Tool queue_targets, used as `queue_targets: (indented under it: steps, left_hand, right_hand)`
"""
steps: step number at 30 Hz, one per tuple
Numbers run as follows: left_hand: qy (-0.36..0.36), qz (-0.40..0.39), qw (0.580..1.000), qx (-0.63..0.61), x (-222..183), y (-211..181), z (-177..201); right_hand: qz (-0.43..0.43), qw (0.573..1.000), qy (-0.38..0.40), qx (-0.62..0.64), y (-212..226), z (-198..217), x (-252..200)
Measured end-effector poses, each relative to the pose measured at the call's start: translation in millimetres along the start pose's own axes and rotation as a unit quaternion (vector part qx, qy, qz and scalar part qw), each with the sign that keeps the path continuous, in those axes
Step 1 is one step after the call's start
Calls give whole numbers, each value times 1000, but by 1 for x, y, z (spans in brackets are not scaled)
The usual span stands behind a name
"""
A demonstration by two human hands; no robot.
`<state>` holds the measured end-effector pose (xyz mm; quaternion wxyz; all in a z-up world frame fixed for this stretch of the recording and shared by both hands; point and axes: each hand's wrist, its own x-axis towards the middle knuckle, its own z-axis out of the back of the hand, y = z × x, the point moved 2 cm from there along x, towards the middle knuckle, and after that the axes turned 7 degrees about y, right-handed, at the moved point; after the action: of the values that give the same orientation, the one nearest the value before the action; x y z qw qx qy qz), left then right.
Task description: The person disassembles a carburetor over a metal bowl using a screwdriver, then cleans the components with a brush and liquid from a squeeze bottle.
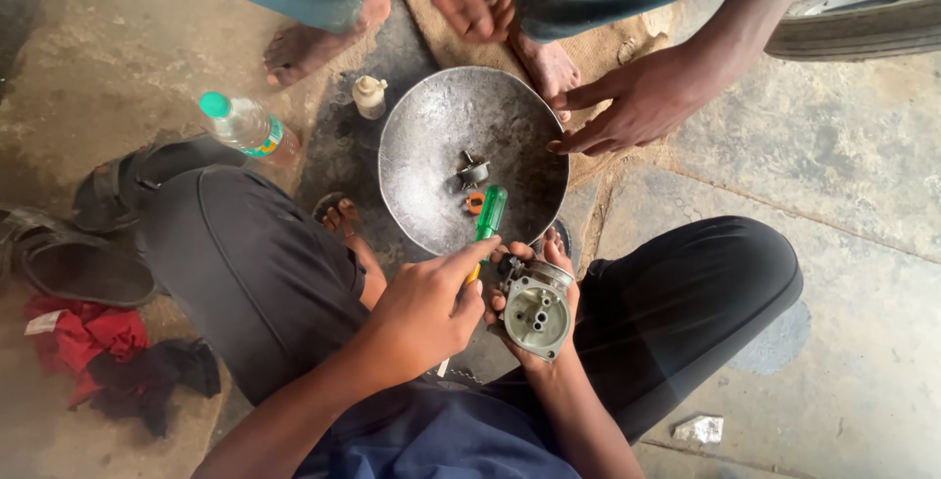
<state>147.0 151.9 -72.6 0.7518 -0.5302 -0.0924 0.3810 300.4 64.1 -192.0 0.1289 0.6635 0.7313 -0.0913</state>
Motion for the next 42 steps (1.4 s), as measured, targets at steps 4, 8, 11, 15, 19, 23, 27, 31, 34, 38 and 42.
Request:
queue_targets:
  steps: [4,8,11,15,19,23,27,31,34,38,42]
  left_hand:
    - [-15,-38,999,-1,-1,5,-2]
    - [-7,-28,1000,-1,-1,4,0]
    - [10,18,1000,-7,-2,8,-2]
    - [-14,29,997,-65,-2,10,-4]
    - [12,8,961,-275,6,43,-20]
    - [92,36,793,-602,12,39,-23]
    - [80,48,827,-555,16,46,-33]
    - [45,137,860,-489,24,41,-37]
    - [16,133,890,-436,29,46,-49]
    - [2,206,890,-406,40,65,-64]
    - [60,281,839,-462,33,32,-53]
  right_hand:
    - [-4,1000,11,-1,0,4,2]
    - [1,1000,-8,-12,0,5,1]
    - [0,999,-35,-22,-1,3,1]
    - [11,998,-34,-49,3,5,1]
    - [35,995,-49,-79,8,4,7]
    - [29,998,-55,-16,4,-1,9]
    - [53,992,-108,-35,4,-15,13]
    - [85,983,-154,-47,3,-23,11]
    - [132,976,-148,-85,3,-19,10]
    - [212,971,5,-107,9,-22,16]
    - [236,963,48,-123,8,-27,20]
